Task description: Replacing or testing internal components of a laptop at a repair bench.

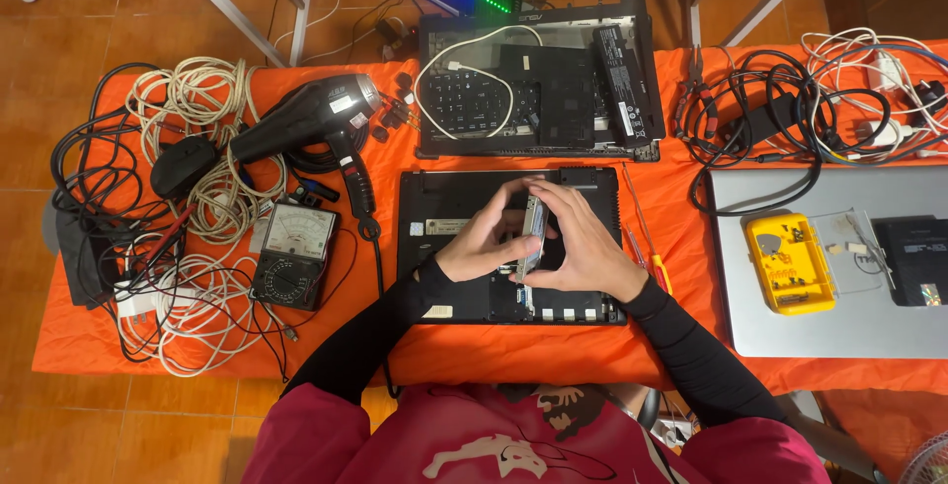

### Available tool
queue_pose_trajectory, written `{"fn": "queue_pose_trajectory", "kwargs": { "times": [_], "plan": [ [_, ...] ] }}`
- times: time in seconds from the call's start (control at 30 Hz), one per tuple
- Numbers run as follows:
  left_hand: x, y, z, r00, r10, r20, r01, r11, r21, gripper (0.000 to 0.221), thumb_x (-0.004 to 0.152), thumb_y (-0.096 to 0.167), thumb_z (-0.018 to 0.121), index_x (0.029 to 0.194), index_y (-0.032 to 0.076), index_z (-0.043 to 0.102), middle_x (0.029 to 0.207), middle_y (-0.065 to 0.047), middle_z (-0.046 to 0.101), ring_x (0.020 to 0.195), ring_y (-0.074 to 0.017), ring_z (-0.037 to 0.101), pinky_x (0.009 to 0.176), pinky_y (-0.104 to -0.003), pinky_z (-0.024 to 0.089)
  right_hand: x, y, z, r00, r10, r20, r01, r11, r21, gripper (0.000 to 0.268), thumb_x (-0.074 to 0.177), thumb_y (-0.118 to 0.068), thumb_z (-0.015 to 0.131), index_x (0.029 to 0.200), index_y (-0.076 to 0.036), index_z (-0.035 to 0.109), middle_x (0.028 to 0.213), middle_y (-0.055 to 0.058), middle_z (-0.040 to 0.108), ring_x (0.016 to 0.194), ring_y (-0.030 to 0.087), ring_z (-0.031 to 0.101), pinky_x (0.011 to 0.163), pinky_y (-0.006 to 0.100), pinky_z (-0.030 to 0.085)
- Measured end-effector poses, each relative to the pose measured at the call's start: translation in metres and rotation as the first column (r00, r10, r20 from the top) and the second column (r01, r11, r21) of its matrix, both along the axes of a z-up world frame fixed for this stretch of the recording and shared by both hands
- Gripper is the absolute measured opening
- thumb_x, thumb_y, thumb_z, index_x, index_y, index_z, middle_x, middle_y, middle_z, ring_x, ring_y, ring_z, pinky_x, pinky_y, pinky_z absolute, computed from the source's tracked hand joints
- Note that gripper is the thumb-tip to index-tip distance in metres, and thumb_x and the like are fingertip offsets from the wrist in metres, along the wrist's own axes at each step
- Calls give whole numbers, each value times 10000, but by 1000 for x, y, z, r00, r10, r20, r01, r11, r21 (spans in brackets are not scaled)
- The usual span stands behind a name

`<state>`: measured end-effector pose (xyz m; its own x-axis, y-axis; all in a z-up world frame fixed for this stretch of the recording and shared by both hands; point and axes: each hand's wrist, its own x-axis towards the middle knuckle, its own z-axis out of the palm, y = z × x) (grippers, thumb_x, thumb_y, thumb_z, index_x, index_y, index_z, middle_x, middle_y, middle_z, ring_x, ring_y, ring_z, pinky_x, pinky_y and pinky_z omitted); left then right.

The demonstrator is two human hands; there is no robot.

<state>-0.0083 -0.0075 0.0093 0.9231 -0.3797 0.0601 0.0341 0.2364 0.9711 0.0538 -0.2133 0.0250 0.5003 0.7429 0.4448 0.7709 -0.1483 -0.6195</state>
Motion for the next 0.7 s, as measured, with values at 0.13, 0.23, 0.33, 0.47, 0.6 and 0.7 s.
{"fn": "queue_pose_trajectory", "kwargs": {
  "times": [0.13,0.23,0.33,0.47,0.6,0.7],
  "plan": [
    [-1,-1,5,999,17,-38,-16,1000,21,864,978,277,698,1617,59,159,1191,-167,663,1048,-188,670,911,-327,541,-1,-1,0,1000,10,3,-10,1000,7,1143,636,-407,953,1506,-17,323,1530,212,426,1396,409,466,1158,495,398],
    [-2,-2,8,1000,26,-10,-26,1000,-12,866,984,288,713,1615,49,171,1201,-150,630,1134,-169,637,939,-344,546,-1,-1,2,1000,22,8,-23,1000,16,1144,642,-396,953,1511,-23,310,1539,217,416,1416,416,451,1171,500,387],
    [-1,-2,4,999,29,28,-30,999,19,875,990,312,715,1620,40,171,1211,-156,639,1155,-178,641,956,-341,532,-1,-2,4,999,39,24,-40,999,37,1141,659,-386,952,1520,-30,295,1548,217,411,1431,416,444,1184,504,380],
    [0,-1,4,1000,21,7,-21,1000,9,907,987,355,707,1624,44,141,1253,-147,622,1197,-183,638,987,-348,541,0,-2,5,998,51,24,-52,997,51,1142,661,-374,954,1523,-29,288,1556,214,401,1433,424,438,1185,509,379],
    [1,-1,6,1000,1,-6,-2,1000,-25,948,970,381,716,1621,48,112,1292,-158,619,1241,-195,633,998,-358,549,0,-4,5,998,64,12,-64,997,48,1139,646,-348,948,1521,-33,290,1578,211,384,1432,428,436,1182,510,383],
    [2,0,1,1000,-2,17,2,1000,-4,953,978,368,722,1634,40,114,1288,-186,640,1235,-209,639,990,-354,544,0,-3,5,997,71,-2,-71,996,56,1139,647,-346,948,1526,-40,290,1587,205,378,1435,422,436,1180,509,391]
  ]
}}
